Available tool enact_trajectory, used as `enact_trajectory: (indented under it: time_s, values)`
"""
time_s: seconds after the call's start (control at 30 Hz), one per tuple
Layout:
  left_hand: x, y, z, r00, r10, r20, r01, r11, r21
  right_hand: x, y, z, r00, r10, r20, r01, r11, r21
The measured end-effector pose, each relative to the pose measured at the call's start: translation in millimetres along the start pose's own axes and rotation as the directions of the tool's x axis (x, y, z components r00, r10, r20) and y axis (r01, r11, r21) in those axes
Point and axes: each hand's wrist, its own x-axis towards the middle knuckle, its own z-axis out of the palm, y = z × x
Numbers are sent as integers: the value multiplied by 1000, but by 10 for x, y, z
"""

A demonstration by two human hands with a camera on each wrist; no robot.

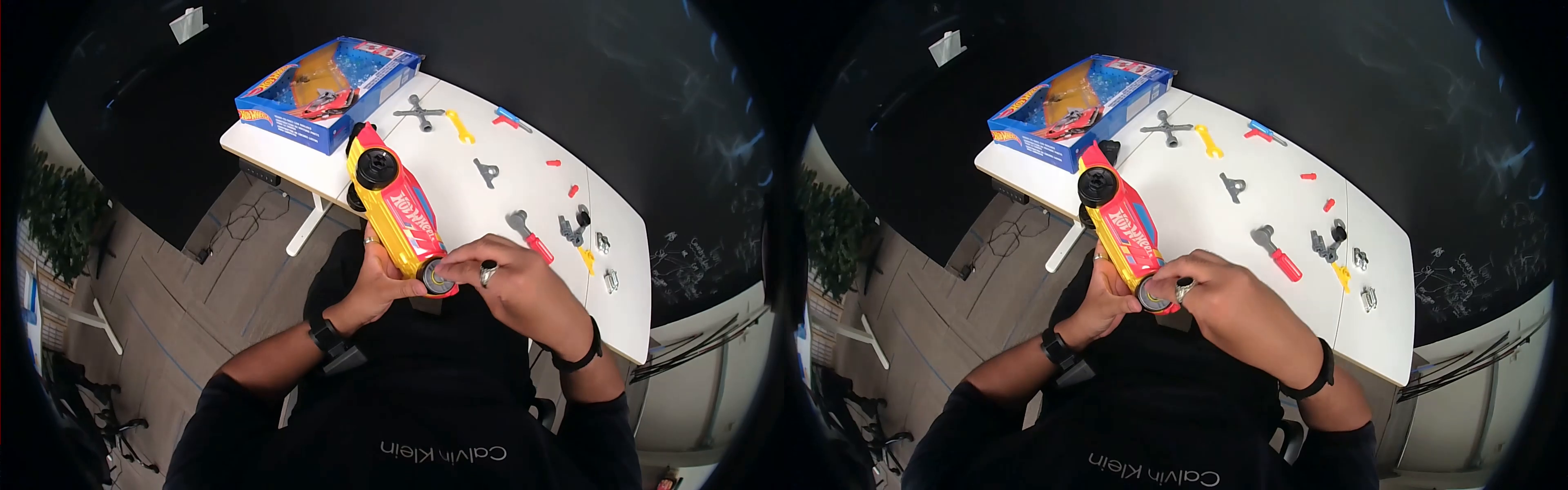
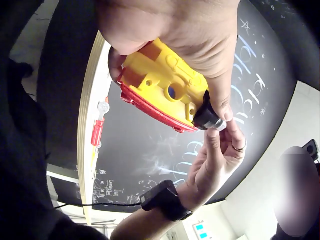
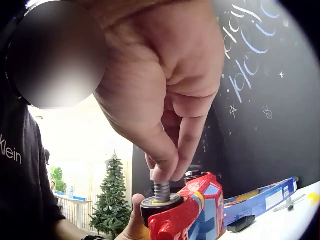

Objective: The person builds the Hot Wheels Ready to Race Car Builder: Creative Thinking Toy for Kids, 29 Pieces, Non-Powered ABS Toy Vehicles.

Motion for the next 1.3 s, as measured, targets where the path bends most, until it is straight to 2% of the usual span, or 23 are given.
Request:
enact_trajectory:
  time_s: [0.1, 0.17, 0.2, 0.27, 0.3, 0.37, 0.43, 0.5, 0.57, 0.63, 0.67, 0.73, 0.77, 0.83, 0.9, 0.97, 1.0, 1.07, 1.1, 1.17, 1.2, 1.27, 1.3]
  values:
    - [-6, 22, 6, 1000, -16, -1, 16, 999, -45, 32, -20, 80, 998, -49, -25, 50, 998, 28]
    - [-5, 33, 1, 999, -41, 14, 41, 999, -29, 21, -41, 47, 997, -5, 83, 32, 942, -333]
    - [-4, 15, -7, 999, -39, 13, 40, 999, -30, 12, -42, 18, 996, -5, 85, 33, 942, -334]
    - [18, -15, -28, 1000, -27, 3, 28, 998, -49, -4, -38, -47, 989, 105, 101, -60, 924, -377]
    - [14, -17, -29, 1000, -31, 3, 31, 998, -50, -6, -53, -53, 989, 109, 102, -63, 924, -376]
    - [3, 17, -8, 1000, -6, -7, 6, 999, -39, 8, -84, -47, 985, 119, -123, -129, 989, -75]
    - [0, -4, -43, 1000, -2, -2, 2, 997, -75, 33, -82, -12, 987, 65, -150, -72, 996, -45]
    - [16, -2, -33, 1000, 8, 7, -7, 994, -109, 31, -21, 91, 986, -29, -166, 13, 995, -97]
    - [-4, 25, 6, 1000, -4, -6, 4, 1000, -28, -12, 29, 62, 991, -62, -118, 50, 993, -104]
    - [-10, 29, 5, 1000, -20, 4, 20, 1000, -19, -61, 28, -18, 990, 75, 121, -22, 921, -388]
    - [-11, 30, 6, 999, -31, 18, 31, 999, -10, -71, 16, -28, 990, 76, 122, -24, 923, -384]
    - [-9, 7, -4, 999, -34, 19, 34, 999, -22, -77, 3, -39, 984, 179, 3, -174, 957, -234]
    - [-17, 1, -10, 999, -36, 21, 37, 999, -37, -63, -15, -13, 984, 178, 1, -173, 957, -231]
    - [-4, 13, -9, 1000, -23, 20, 24, 997, -77, -2, -51, 36, 983, 56, -177, -56, 998, 6]
    - [-11, -3, -13, 1000, -15, 16, 17, 992, -122, -23, -18, 82, 986, 12, -167, -10, 1000, 15]
    - [4, -13, -41, 999, -20, 49, 25, 994, -110, -39, -8, 70, 998, 34, -54, -42, 987, -154]
    - [4, -11, -31, 999, -20, 49, 25, 994, -111, -52, 5, 44, 998, 34, -54, -42, 987, -154]
    - [-25, -13, 9, 998, -38, 44, 40, 999, -34, -86, 18, -13, 989, 142, 29, -131, 963, -237]
    - [-38, -7, 23, 998, -39, 43, 40, 999, -34, -77, 8, -17, 989, 143, 29, -132, 963, -237]
    - [-52, -1, 42, 998, -59, 9, 60, 995, -83, -49, -14, -8, 993, 103, -64, -103, 995, 3]
    - [-42, 3, 32, 998, -60, 9, 60, 995, -84, -48, -11, 22, 992, 104, -64, -104, 995, 3]
    - [-30, 4, -2, 997, -79, 20, 82, 983, -166, -75, 9, 120, 992, -28, -119, 36, 997, 67]
    - [-28, -2, -2, 997, -80, 18, 82, 982, -167, -81, 14, 142, 993, -27, -117, 35, 997, 68]
